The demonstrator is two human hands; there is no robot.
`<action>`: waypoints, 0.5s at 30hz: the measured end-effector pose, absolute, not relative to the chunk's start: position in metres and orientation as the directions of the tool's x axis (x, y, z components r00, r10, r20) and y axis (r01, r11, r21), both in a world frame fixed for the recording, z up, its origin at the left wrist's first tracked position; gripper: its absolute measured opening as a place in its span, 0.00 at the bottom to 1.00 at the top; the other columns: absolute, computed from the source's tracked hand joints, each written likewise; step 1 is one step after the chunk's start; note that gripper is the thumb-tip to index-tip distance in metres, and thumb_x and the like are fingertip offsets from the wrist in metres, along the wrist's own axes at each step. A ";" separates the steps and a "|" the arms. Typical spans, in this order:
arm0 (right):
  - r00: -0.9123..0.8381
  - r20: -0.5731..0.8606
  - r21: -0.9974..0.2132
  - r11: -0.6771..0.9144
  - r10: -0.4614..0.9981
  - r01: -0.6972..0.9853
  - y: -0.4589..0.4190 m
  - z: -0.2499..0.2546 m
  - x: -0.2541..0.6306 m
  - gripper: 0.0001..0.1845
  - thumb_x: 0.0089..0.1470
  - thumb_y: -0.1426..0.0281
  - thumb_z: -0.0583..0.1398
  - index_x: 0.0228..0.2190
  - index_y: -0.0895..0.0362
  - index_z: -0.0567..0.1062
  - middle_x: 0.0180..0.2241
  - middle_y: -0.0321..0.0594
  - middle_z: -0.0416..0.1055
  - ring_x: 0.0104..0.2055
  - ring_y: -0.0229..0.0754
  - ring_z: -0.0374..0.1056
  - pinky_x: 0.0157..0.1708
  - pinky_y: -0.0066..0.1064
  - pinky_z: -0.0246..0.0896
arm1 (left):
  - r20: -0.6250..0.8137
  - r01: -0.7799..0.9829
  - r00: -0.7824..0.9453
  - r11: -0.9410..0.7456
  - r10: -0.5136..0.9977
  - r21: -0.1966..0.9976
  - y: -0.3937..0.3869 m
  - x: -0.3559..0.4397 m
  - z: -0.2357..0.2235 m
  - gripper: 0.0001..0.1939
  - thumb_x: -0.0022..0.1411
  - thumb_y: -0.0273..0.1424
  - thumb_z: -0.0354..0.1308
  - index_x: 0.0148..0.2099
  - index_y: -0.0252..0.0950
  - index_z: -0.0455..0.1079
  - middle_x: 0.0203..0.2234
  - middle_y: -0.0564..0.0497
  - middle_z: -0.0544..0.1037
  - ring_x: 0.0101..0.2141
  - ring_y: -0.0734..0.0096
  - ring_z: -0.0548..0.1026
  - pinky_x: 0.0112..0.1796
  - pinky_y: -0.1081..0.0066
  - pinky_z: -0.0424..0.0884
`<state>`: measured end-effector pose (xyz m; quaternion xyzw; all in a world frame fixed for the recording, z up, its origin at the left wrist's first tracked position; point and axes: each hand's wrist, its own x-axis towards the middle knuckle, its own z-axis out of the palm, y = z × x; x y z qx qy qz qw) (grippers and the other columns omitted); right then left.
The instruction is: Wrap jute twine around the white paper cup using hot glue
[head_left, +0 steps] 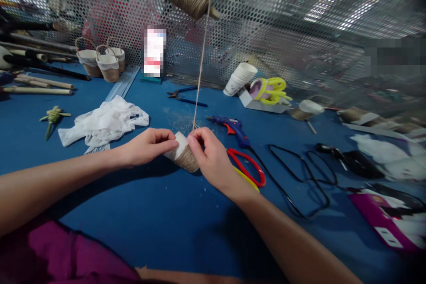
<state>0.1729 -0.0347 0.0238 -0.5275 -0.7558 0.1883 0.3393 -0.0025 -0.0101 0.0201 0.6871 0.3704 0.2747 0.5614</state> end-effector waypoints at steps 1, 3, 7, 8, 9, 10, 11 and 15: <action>-0.210 0.303 -0.662 0.364 0.929 0.655 -0.034 0.024 0.173 0.07 0.56 0.67 0.49 0.27 0.55 0.62 0.30 0.40 0.64 0.33 0.40 0.60 0.35 0.35 0.57 | -0.041 0.201 0.569 -0.091 0.821 0.975 -0.010 -0.003 0.019 0.11 0.57 0.34 0.50 0.27 0.33 0.63 0.19 0.57 0.62 0.22 0.79 0.59 0.25 0.76 0.56; -0.200 0.282 -0.697 0.344 0.938 0.629 -0.033 0.024 0.174 0.08 0.56 0.66 0.50 0.27 0.55 0.63 0.29 0.40 0.64 0.33 0.39 0.61 0.34 0.34 0.58 | -0.042 0.201 0.569 -0.089 0.821 0.975 -0.009 -0.004 0.017 0.11 0.57 0.34 0.49 0.27 0.32 0.63 0.20 0.57 0.62 0.22 0.79 0.59 0.25 0.76 0.55; -0.186 0.246 -0.746 0.308 0.951 0.591 -0.033 0.025 0.174 0.08 0.55 0.66 0.51 0.27 0.56 0.64 0.29 0.40 0.65 0.32 0.39 0.61 0.33 0.33 0.58 | -0.036 0.205 0.590 -0.107 0.807 0.973 -0.010 -0.004 0.019 0.11 0.58 0.34 0.49 0.28 0.32 0.62 0.20 0.58 0.61 0.22 0.79 0.58 0.26 0.76 0.55; -0.185 0.234 -0.756 0.299 0.954 0.583 -0.033 0.025 0.174 0.08 0.55 0.65 0.51 0.27 0.56 0.64 0.29 0.40 0.65 0.32 0.39 0.61 0.33 0.33 0.58 | -0.034 0.207 0.596 -0.113 0.802 0.972 -0.010 -0.003 0.020 0.11 0.58 0.34 0.49 0.28 0.32 0.62 0.20 0.58 0.60 0.22 0.79 0.58 0.26 0.76 0.55; -0.185 0.221 -0.765 0.288 0.958 0.576 -0.033 0.025 0.173 0.08 0.54 0.65 0.51 0.27 0.56 0.64 0.29 0.39 0.64 0.32 0.39 0.61 0.33 0.33 0.58 | -0.032 0.210 0.603 -0.120 0.797 0.970 -0.010 -0.003 0.021 0.10 0.58 0.34 0.49 0.28 0.32 0.62 0.20 0.58 0.60 0.22 0.79 0.57 0.26 0.76 0.55; -0.186 0.206 -0.775 0.277 0.961 0.569 -0.033 0.025 0.173 0.08 0.54 0.65 0.51 0.27 0.56 0.64 0.29 0.39 0.64 0.31 0.39 0.61 0.33 0.33 0.58 | -0.029 0.211 0.611 -0.127 0.791 0.969 -0.010 -0.003 0.022 0.10 0.58 0.33 0.48 0.28 0.32 0.62 0.20 0.58 0.60 0.23 0.79 0.57 0.26 0.76 0.55; -0.186 0.192 -0.783 0.265 0.964 0.562 -0.033 0.025 0.173 0.08 0.54 0.65 0.51 0.27 0.56 0.64 0.28 0.39 0.64 0.31 0.39 0.61 0.32 0.33 0.58 | -0.025 0.210 0.618 -0.134 0.786 0.969 -0.011 -0.003 0.022 0.10 0.58 0.33 0.48 0.28 0.32 0.62 0.20 0.57 0.60 0.23 0.79 0.57 0.26 0.76 0.55; -0.183 0.151 -0.815 0.227 0.971 0.533 -0.033 0.023 0.172 0.08 0.54 0.65 0.51 0.28 0.56 0.63 0.27 0.38 0.64 0.28 0.37 0.60 0.30 0.32 0.59 | -0.003 0.189 0.638 -0.154 0.770 0.970 -0.012 -0.003 0.023 0.10 0.58 0.33 0.48 0.29 0.32 0.62 0.21 0.57 0.62 0.24 0.79 0.59 0.26 0.76 0.57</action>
